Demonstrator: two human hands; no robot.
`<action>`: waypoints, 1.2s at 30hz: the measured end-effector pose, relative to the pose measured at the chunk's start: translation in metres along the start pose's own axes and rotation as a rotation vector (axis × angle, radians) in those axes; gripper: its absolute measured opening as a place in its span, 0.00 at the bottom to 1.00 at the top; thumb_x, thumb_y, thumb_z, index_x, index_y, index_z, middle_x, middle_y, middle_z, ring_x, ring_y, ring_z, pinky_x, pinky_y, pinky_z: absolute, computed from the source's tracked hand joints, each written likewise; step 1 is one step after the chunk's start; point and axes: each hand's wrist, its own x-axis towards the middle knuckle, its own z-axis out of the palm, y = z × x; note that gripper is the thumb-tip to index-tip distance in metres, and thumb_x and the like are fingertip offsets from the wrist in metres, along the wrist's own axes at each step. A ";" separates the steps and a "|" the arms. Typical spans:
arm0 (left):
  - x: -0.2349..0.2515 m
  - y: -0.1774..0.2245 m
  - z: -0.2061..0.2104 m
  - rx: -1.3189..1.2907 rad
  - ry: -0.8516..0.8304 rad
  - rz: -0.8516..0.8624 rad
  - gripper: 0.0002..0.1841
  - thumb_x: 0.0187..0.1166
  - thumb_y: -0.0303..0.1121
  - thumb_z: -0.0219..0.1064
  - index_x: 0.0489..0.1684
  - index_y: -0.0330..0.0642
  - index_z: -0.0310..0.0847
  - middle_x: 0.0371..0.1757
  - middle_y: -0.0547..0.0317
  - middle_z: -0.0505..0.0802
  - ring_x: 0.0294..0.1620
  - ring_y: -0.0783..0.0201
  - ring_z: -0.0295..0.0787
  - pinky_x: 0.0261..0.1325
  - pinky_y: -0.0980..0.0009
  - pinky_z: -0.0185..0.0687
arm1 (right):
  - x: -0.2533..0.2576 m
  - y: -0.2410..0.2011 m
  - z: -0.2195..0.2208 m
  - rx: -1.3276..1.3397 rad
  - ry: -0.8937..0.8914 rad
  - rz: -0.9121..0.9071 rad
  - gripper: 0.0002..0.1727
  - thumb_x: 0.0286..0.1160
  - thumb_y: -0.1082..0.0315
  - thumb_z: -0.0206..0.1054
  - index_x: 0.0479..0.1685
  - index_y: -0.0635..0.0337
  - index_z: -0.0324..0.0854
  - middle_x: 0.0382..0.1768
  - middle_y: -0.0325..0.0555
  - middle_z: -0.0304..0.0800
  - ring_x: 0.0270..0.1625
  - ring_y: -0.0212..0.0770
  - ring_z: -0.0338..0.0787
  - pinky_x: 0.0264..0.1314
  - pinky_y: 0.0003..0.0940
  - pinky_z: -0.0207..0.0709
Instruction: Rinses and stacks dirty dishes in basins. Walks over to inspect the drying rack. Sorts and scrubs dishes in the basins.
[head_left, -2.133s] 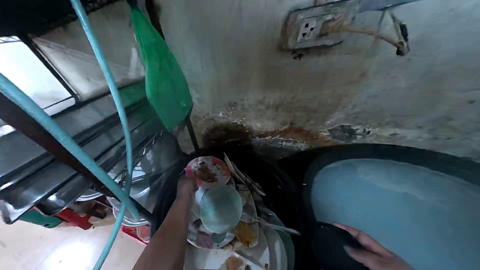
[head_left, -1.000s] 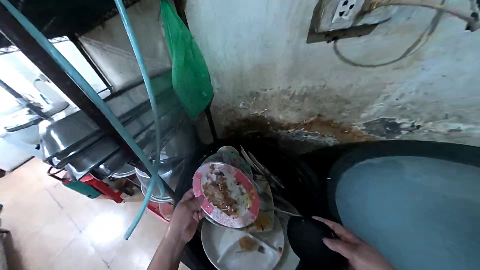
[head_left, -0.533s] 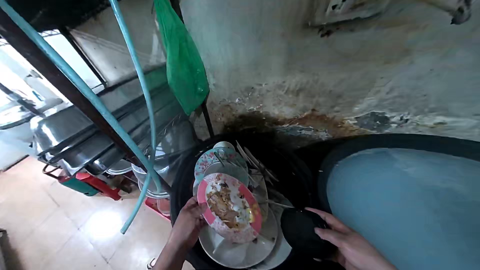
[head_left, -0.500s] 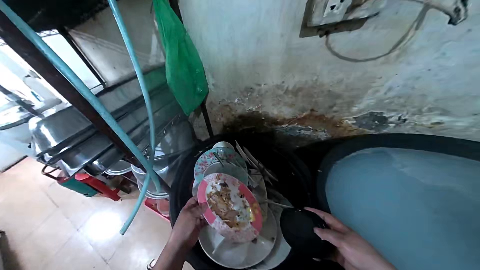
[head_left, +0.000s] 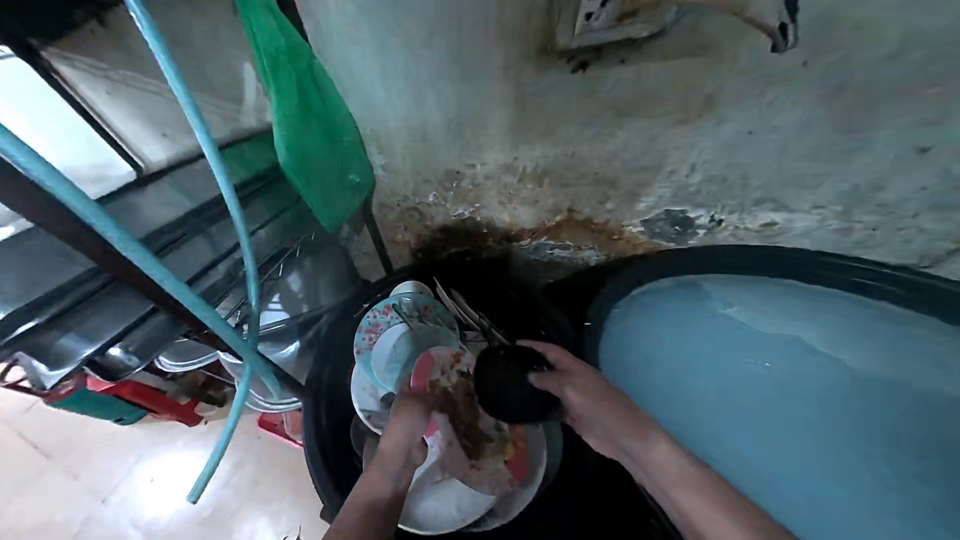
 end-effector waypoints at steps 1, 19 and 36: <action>0.001 -0.002 0.003 -0.029 0.000 -0.003 0.31 0.78 0.18 0.66 0.82 0.37 0.61 0.57 0.43 0.87 0.51 0.56 0.88 0.50 0.58 0.87 | 0.005 -0.005 0.005 0.006 -0.001 -0.015 0.26 0.86 0.76 0.56 0.83 0.53 0.67 0.68 0.58 0.82 0.57 0.51 0.92 0.51 0.47 0.90; -0.022 -0.003 -0.008 -0.317 -0.013 -0.069 0.25 0.79 0.16 0.59 0.77 0.37 0.63 0.50 0.46 0.89 0.44 0.58 0.91 0.42 0.62 0.90 | 0.027 -0.006 0.024 0.110 0.073 0.055 0.28 0.87 0.78 0.52 0.85 0.52 0.64 0.65 0.61 0.82 0.48 0.53 0.92 0.42 0.46 0.89; -0.029 0.054 0.002 0.389 -0.025 0.233 0.21 0.87 0.31 0.61 0.76 0.34 0.71 0.53 0.47 0.90 0.47 0.63 0.90 0.52 0.63 0.88 | 0.009 0.012 -0.052 -0.858 0.461 -0.871 0.24 0.81 0.80 0.56 0.73 0.58 0.82 0.65 0.56 0.89 0.60 0.56 0.93 0.60 0.60 0.86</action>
